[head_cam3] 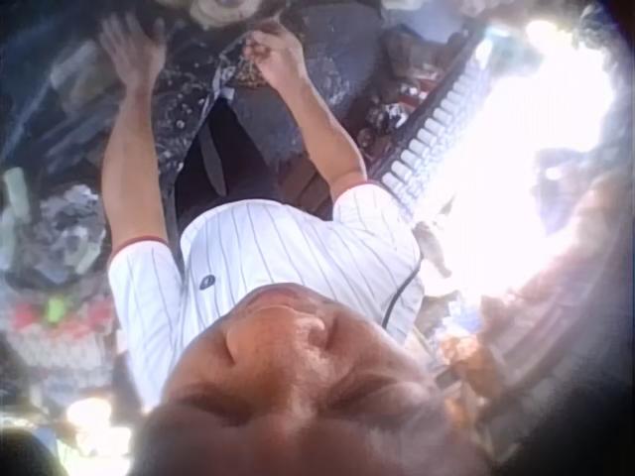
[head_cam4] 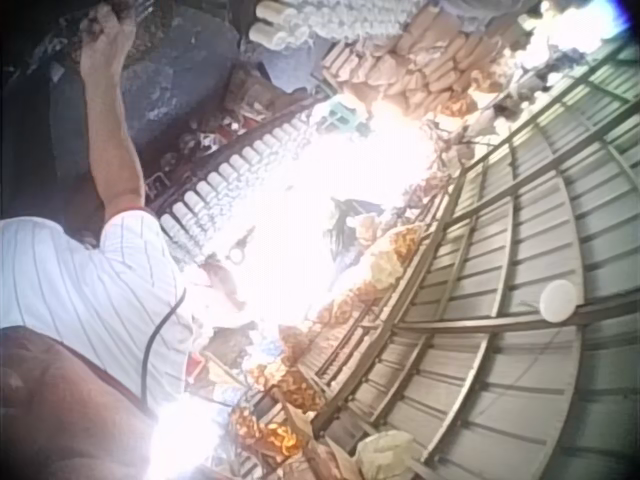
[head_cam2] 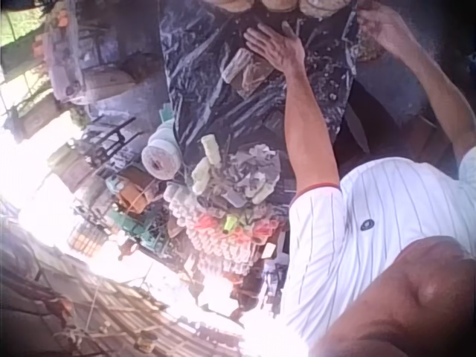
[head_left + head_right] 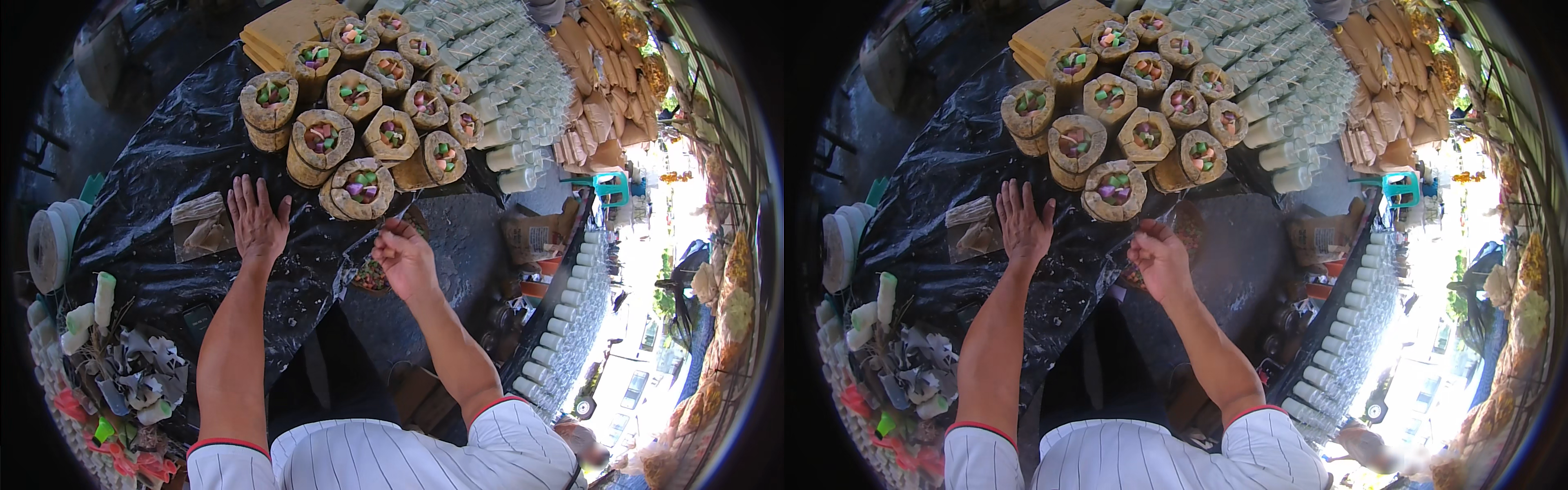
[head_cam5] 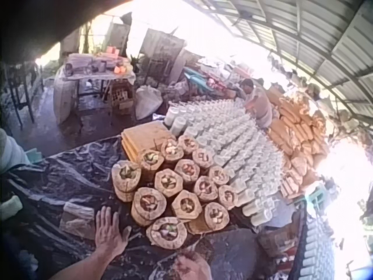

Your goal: The person places small colorful pieces into the openings of multiple cylindrical containers arranged on a table. They repeatedly pick up pieces from a nearby basket and insert them into the containers, occasionally adjusting the placement.

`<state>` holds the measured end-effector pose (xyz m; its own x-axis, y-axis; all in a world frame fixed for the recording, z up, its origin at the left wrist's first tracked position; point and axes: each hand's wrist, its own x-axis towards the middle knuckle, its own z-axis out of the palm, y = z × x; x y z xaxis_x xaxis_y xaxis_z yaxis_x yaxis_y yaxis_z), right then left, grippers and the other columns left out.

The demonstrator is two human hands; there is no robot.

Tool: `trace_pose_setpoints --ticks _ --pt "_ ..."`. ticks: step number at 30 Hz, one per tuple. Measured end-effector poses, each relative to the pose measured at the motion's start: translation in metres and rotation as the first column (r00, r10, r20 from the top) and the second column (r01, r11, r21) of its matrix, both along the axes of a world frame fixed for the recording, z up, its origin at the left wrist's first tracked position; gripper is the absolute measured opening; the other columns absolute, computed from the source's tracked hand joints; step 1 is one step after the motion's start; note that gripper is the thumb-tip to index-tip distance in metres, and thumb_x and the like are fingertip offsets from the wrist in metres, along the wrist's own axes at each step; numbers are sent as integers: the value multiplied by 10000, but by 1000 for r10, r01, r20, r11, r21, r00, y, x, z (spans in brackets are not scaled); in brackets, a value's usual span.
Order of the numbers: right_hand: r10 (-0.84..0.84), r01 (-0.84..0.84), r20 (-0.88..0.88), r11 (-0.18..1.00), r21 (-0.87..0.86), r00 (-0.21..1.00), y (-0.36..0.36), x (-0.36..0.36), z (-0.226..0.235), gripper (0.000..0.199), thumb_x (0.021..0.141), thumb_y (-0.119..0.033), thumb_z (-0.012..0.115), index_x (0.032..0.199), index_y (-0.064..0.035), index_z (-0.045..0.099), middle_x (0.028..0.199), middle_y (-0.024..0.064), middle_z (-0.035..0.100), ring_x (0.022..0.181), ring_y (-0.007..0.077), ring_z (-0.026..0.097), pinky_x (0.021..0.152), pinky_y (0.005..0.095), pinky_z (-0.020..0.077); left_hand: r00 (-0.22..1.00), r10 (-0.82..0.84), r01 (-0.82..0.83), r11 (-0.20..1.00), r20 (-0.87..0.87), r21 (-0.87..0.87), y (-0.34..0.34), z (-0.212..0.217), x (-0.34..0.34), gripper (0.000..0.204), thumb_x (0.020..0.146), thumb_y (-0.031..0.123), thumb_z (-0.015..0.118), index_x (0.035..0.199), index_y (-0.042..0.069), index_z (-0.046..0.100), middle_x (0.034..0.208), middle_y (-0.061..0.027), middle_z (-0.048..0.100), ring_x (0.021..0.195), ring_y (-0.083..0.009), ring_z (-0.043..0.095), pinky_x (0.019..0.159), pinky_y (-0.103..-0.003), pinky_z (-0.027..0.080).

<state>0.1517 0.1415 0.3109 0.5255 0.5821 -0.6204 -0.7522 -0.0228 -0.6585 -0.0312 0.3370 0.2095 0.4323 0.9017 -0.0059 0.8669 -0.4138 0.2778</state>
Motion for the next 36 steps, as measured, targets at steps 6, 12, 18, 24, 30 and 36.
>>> trace_pose_setpoints --ticks 6,12,18,24,30,36 --pt "492 -413 218 851 -324 843 -31 -52 -49 137 1069 -115 706 1158 -18 668 857 26 672 748 108 624 649 307 519 1000 3 -3 1000 8 10 0 0 -1 745 1091 546 541 1595 -1 495 1723 -253 376 1658 -388 242 1370 -523 145" --pt "586 -300 737 809 -506 337 3 -68 -69 283 1049 -185 720 1258 5 711 928 124 772 820 234 745 718 408 588 1000 -8 8 1000 30 23 -1 -2 -1 770 1070 554 569 1593 -7 500 1722 -262 372 1658 -395 238 1369 -524 141" --pt "721 -150 651 635 -758 -238 65 -73 -68 510 1014 -166 656 1494 -9 586 879 230 767 708 428 748 635 544 605 999 8 -7 1000 37 -21 0 0 -1 775 1058 548 587 1596 -4 501 1736 -258 353 1668 -388 215 1373 -512 118" --pt "680 -97 588 614 -783 -438 65 -65 -71 492 967 -155 707 1435 -23 632 828 212 738 712 424 745 625 545 600 999 -6 6 1000 45 -4 0 -3 -3 756 1071 531 570 1593 -12 502 1729 -263 364 1662 -399 228 1373 -518 117" --pt "579 -250 754 716 -652 -310 56 -61 -83 256 960 -139 721 1211 -90 724 855 167 717 750 421 734 660 524 610 998 -6 5 1000 67 22 -1 -5 -3 735 1073 506 570 1582 -21 508 1722 -268 374 1657 -408 240 1370 -525 130" --pt "573 -364 729 633 -684 -374 53 -56 -91 196 969 -133 695 1156 -75 705 936 175 745 867 408 752 718 517 614 998 -4 4 1000 64 4 0 -2 -2 730 1073 500 570 1582 -20 507 1721 -268 375 1655 -411 243 1368 -530 137"
